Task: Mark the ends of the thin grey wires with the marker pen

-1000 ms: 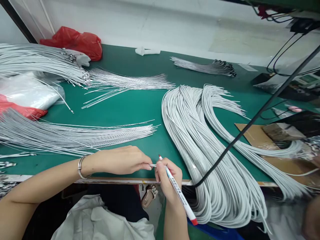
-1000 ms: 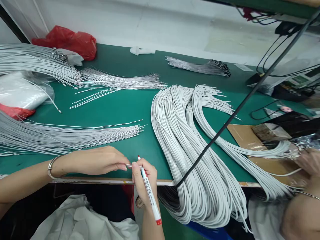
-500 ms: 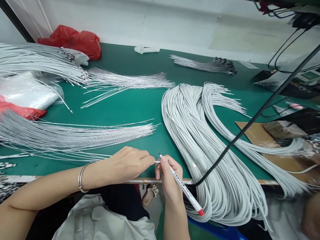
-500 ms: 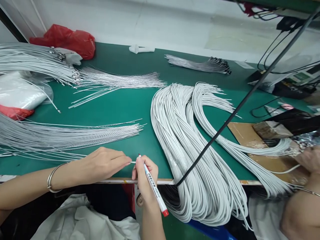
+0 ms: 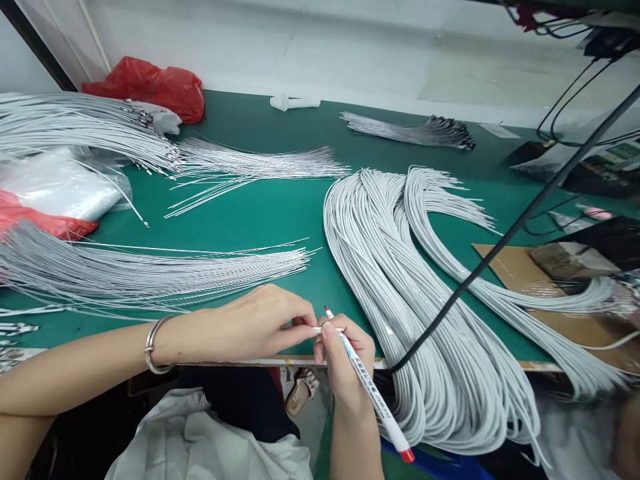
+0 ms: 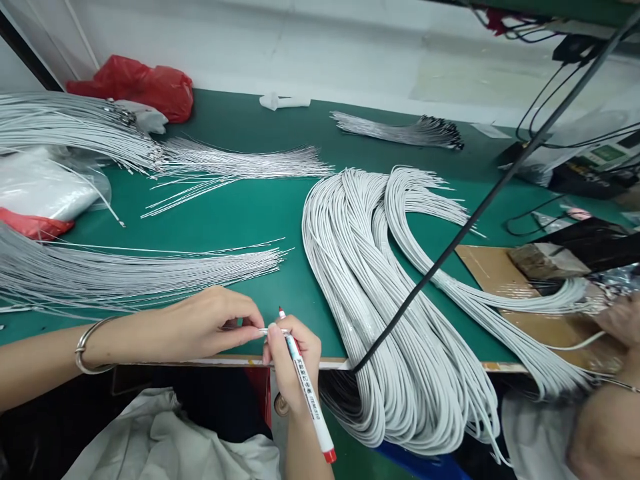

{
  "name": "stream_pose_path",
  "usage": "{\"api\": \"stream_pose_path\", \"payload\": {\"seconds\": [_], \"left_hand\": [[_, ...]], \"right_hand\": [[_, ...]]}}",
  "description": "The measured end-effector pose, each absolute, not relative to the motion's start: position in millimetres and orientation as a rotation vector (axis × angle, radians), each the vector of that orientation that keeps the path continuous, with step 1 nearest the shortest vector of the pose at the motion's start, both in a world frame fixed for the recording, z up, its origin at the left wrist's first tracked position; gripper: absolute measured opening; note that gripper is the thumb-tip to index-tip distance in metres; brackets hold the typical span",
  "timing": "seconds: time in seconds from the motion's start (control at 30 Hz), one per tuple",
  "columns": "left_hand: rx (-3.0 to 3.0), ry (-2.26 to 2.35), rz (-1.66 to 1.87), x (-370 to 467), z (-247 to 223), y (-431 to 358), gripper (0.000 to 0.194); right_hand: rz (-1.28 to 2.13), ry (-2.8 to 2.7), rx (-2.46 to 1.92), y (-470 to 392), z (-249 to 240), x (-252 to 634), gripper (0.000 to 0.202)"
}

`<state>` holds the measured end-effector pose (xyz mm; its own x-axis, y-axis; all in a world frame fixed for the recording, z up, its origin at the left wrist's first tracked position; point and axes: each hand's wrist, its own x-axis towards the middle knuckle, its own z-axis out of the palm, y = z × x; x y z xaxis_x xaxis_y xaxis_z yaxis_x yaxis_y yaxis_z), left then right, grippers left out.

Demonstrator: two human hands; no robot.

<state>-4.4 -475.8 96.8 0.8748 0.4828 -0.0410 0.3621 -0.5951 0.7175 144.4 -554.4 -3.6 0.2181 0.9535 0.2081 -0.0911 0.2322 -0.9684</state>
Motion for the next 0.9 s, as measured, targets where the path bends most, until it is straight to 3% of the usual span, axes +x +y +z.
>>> {"api": "stream_pose_path", "payload": {"seconds": [0.3,0.53,0.67,0.8,0.9], "left_hand": [[2.328,0.577,0.065,-0.2,103.2,-480.9,0.020],[2.517,0.577,0.163,4.9,101.0,-490.4,0.022],[2.578,0.566,0.196,1.5,102.2,-488.6,0.026],[2.500,0.557,0.249,-0.9,107.6,-483.3,0.026],[2.395,0.607,0.220,0.2,113.1,-480.5,0.027]], "right_hand": [[0.822,-1.182,-0.985,-561.8,-3.9,155.8,0.029],[0.760,-1.195,-1.079,-561.2,0.4,153.3,0.033],[0.522,-1.165,-1.148,-565.1,-3.4,155.6,0.012],[0.207,-1.267,-1.133,-569.5,-12.1,155.7,0.033],[0.149,-1.353,-1.097,-570.5,-16.0,149.3,0.047]]}}
